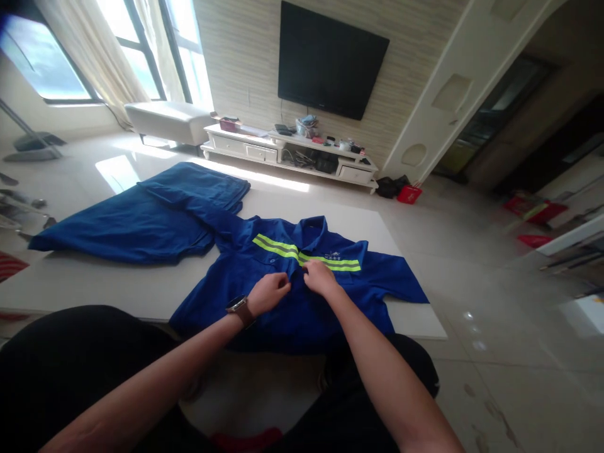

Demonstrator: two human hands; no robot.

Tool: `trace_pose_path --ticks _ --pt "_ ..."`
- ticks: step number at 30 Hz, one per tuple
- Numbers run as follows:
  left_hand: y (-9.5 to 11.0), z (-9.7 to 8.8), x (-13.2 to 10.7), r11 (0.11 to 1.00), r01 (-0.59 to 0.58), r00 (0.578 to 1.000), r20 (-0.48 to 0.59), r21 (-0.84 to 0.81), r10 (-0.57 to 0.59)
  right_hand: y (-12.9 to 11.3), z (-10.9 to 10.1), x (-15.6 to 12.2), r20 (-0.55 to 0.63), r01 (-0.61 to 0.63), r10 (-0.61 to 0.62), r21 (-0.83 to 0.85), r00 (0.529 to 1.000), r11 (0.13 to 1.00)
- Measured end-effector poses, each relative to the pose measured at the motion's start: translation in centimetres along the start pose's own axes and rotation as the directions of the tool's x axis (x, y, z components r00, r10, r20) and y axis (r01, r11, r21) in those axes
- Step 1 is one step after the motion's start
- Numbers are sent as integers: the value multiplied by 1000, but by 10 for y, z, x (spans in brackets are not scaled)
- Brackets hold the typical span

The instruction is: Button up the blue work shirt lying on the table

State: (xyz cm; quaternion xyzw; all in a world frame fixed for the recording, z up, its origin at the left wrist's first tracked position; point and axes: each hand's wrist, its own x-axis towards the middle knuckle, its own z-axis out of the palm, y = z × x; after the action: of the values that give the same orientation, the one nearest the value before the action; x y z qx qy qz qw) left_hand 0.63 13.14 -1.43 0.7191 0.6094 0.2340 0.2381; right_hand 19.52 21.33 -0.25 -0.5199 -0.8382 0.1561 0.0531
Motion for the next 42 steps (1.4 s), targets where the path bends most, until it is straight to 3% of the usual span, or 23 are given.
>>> trace_pose_path --ticks 3,9,13,18,21,23,26,28,30,32,37,42 --pt "-15 1 13 987 -74 983 -154 142 96 -7 13 6 47 84 -84 -10 995 996" --pt "-47 29 7 965 -113 990 -59 235 130 -14 15 12 118 135 -108 -242 987 961" --pt "-45 33 -3 959 -102 988 -82 265 128 -19 5 15 68 120 -106 -263 992 957" --pt "-36 13 0 947 -57 994 -73 317 85 -16 -19 9 31 164 -161 -246 986 955" --pt "-27 -9 22 943 3 1000 -22 333 5 -10 -39 1 -33 172 -182 -197 983 965" --pt "-18 -23 44 954 37 998 -54 299 -22 -6 -49 -5 -57 218 -229 -153 972 964" --pt "-1 -32 80 970 -57 989 -122 238 88 -2 -57 -10 -23 227 -230 -90 973 970" --pt "10 -30 100 955 -120 991 -29 272 133 0 -59 -12 5 171 -172 -78 985 982" --pt "19 -22 114 933 -89 993 106 349 55 1 -59 -14 16 135 -134 -83 991 987" --pt "21 -12 123 906 -20 983 172 423 -58 2 -60 -16 13 132 -131 -88 991 987" --pt "8 3 136 912 40 970 201 409 -133 0 -66 -22 23 128 -126 -81 992 989" --pt "4 3 148 974 78 983 144 215 -111 -1 -71 -25 35 127 -124 -87 992 988"
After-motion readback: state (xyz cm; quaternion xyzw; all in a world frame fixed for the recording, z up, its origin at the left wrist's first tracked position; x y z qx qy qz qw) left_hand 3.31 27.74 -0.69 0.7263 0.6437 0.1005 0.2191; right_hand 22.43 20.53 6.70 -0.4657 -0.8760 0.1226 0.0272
